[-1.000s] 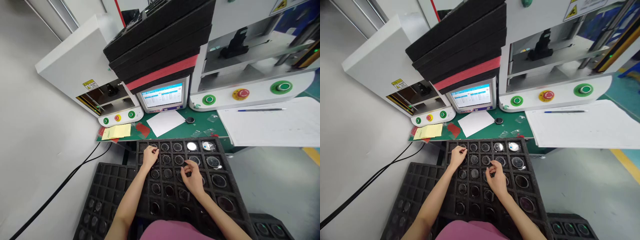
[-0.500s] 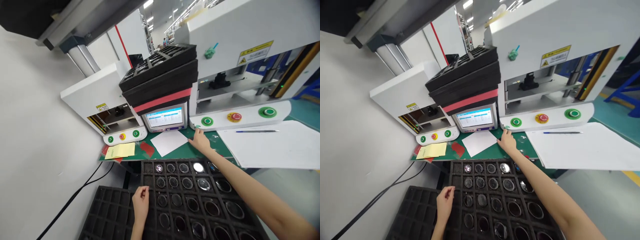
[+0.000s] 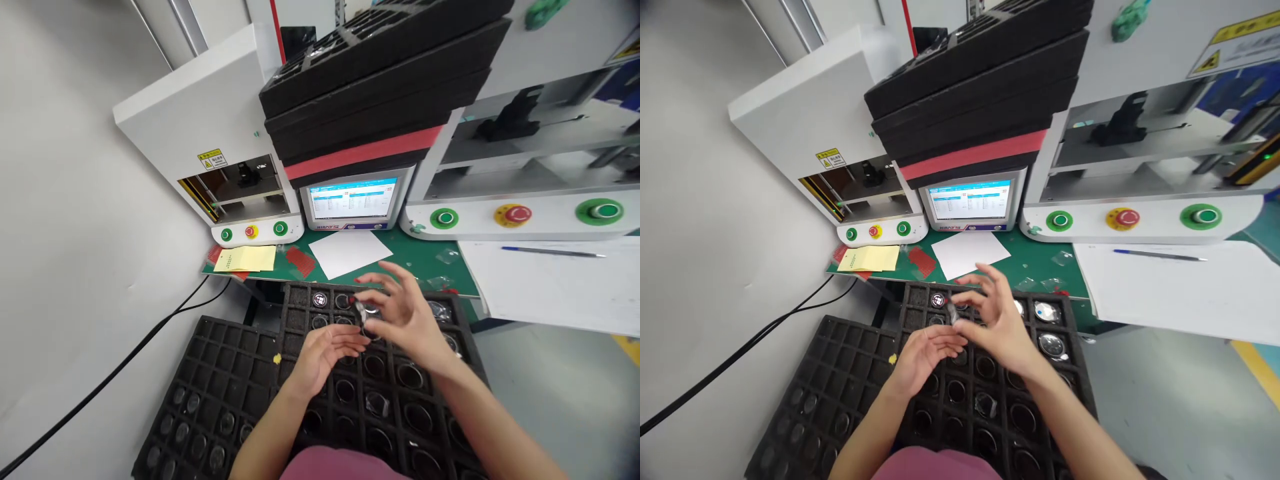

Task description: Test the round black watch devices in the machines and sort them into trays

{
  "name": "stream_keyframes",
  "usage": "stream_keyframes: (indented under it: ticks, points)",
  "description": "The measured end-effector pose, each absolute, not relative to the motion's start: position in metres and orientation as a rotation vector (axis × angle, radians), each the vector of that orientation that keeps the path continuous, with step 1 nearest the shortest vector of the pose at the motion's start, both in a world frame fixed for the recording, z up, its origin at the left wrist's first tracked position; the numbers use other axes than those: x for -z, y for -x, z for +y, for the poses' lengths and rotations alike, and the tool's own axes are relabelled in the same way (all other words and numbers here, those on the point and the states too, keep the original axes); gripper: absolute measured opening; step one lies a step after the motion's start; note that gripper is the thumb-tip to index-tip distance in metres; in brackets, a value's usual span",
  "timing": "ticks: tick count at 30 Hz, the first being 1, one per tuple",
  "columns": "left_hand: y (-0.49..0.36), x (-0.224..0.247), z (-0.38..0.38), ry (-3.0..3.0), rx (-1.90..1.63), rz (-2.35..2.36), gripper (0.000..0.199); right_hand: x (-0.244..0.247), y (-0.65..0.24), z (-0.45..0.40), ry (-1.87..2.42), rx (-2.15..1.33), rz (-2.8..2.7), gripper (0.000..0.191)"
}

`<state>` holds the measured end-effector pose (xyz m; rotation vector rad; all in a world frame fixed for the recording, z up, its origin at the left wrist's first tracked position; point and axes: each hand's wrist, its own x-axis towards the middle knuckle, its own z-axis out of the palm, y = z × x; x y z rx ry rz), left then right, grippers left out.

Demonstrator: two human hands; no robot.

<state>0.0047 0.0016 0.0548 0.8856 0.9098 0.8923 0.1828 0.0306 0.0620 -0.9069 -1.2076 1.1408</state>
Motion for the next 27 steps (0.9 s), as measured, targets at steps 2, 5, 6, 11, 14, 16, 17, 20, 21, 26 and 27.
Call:
stream_keyframes:
  ticks: [2,5,6,11,14,16,17,20,21,26,27]
  points:
    - [-0.019,-0.071,0.001,-0.710,-0.877,0.685,0.061,-0.075,-0.169,0.001,0.703,-1.184,-1.138,0.073]
    - [-0.026,-0.084,-0.002,-0.716,-0.797,0.666,0.057,-0.083,-0.162,-0.021,0.681,-1.135,-1.061,0.071]
    - [-0.025,-0.083,-0.001,-0.790,-0.770,0.699,0.057,-0.083,-0.162,-0.024,0.683,-1.121,-1.030,0.071]
    - [-0.004,-0.043,0.032,-1.622,-0.787,1.468,0.038,-0.077,-0.175,-0.028,0.773,-0.992,-0.911,0.062]
    - [0.010,-0.008,0.063,-1.742,-0.734,1.811,0.016,-0.069,-0.182,-0.034,0.894,-0.865,-0.868,0.058]
    - [0.015,0.010,0.077,-1.803,-0.636,1.930,0.022,-0.063,-0.185,-0.038,0.950,-0.834,-0.845,0.057]
    - [0.015,0.017,0.082,-1.833,-0.586,1.970,0.026,-0.061,-0.185,-0.040,0.972,-0.834,-0.835,0.057]
    - [0.009,0.026,0.088,-1.920,-0.475,2.042,0.031,-0.056,-0.187,-0.044,1.014,-0.835,-0.803,0.055]
    - [0.006,0.027,0.089,-1.945,-0.447,2.055,0.031,-0.056,-0.187,-0.044,1.018,-0.834,-0.799,0.055]
    - [0.003,0.027,0.097,-2.020,-0.340,2.018,0.023,-0.059,-0.188,-0.045,1.015,-0.853,-0.788,0.054]
    - [0.006,0.026,0.099,-2.031,-0.335,1.987,0.023,-0.060,-0.188,-0.044,0.995,-0.877,-0.785,0.054]
